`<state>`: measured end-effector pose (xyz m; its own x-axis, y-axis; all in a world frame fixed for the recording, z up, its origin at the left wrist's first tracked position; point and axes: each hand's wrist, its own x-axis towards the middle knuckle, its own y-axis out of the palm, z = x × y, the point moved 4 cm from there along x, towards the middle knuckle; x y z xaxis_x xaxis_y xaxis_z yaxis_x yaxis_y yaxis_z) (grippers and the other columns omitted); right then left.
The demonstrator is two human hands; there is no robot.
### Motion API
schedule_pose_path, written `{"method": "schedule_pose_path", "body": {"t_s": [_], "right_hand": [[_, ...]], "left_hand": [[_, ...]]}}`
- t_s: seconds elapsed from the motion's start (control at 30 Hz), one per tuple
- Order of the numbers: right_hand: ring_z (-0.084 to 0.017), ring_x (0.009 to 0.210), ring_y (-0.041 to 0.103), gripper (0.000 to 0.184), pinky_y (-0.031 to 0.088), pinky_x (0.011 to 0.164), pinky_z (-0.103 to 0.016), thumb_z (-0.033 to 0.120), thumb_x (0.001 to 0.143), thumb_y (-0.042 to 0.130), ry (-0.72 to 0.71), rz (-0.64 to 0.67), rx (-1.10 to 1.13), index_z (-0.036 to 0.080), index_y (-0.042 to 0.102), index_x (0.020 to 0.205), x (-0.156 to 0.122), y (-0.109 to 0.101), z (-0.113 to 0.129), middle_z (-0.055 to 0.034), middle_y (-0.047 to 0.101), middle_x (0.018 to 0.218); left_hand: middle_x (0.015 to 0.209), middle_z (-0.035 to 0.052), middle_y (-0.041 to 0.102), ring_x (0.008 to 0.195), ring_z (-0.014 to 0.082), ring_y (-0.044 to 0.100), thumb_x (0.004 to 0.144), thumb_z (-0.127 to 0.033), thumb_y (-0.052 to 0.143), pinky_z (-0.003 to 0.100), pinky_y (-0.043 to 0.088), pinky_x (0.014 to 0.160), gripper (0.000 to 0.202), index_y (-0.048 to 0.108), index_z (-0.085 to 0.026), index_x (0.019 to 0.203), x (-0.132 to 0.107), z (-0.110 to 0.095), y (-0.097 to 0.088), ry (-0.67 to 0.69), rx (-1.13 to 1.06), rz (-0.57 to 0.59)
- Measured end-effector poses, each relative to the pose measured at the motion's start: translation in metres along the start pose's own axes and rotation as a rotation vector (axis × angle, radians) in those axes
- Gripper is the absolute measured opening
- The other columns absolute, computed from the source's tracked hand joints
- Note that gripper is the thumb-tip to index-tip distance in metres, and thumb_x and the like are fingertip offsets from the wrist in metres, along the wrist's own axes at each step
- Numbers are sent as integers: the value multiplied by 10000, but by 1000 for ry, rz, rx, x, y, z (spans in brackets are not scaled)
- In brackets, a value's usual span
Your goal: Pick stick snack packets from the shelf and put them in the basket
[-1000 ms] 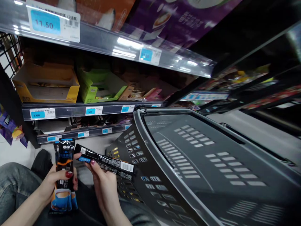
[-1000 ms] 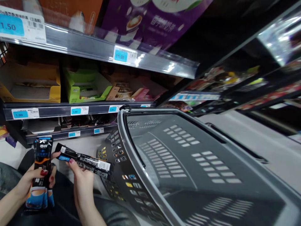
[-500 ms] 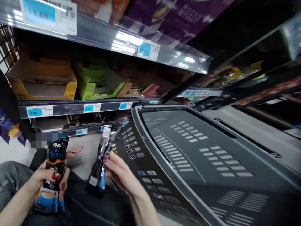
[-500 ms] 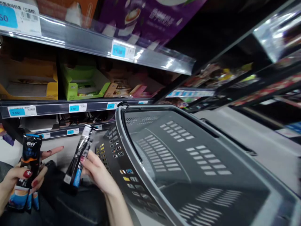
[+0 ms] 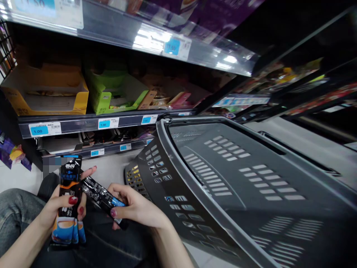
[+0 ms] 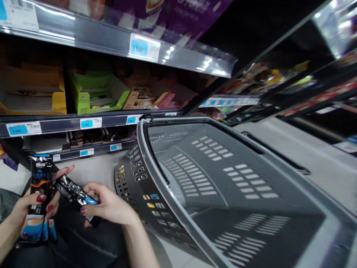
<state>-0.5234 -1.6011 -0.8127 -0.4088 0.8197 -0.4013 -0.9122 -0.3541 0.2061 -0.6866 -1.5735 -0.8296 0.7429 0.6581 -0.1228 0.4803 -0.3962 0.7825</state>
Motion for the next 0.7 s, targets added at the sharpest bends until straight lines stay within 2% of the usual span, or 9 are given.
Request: {"method": "schedule_pose_path", "body": {"t_s": [0.1, 0.2, 0.27, 0.43, 0.7], "right_hand": [[-101, 460, 565, 250, 441, 452, -187, 312, 654, 702, 20, -175, 9, 150, 520, 710, 0, -9, 0, 33, 586, 570], [-97, 411, 546, 248, 430, 420, -180, 294, 613, 740, -108, -447, 76, 143, 550, 661, 2, -21, 3, 42, 576, 498], [-96, 401, 541, 266, 426, 411, -180, 282, 571, 771, -206, -567, 134, 144, 550, 626, 4, -26, 5, 47, 574, 483], [-91, 394, 534, 251, 415, 398, -183, 274, 564, 773, -334, -634, 167, 145, 565, 621, 8, -22, 6, 47, 584, 494], [-105, 420, 557, 209, 414, 414, -193, 246, 574, 759, -407, -656, 130, 151, 582, 632, 5, -18, 9, 41, 584, 485]], "left_hand": [[612, 0, 530, 520, 123, 503, 718, -225, 561, 238, 402, 469, 753, 241, -187, 1398, -1, -4, 1, 71, -2, -48], [610, -4, 521, 535, 132, 508, 724, -227, 554, 244, 416, 470, 740, 246, -199, 1396, -2, -4, 1, 128, -5, -87], [617, -5, 520, 543, 134, 509, 729, -225, 547, 252, 429, 479, 729, 250, -210, 1395, -3, -3, 1, 153, -6, -111], [626, 4, 532, 558, 138, 504, 725, -227, 539, 266, 439, 499, 693, 300, -222, 1376, -5, -3, -1, 191, -30, -121], [637, 2, 532, 549, 132, 470, 660, -238, 598, 250, 408, 474, 739, 343, -280, 1352, -8, -6, -4, 210, -47, -131]]}}
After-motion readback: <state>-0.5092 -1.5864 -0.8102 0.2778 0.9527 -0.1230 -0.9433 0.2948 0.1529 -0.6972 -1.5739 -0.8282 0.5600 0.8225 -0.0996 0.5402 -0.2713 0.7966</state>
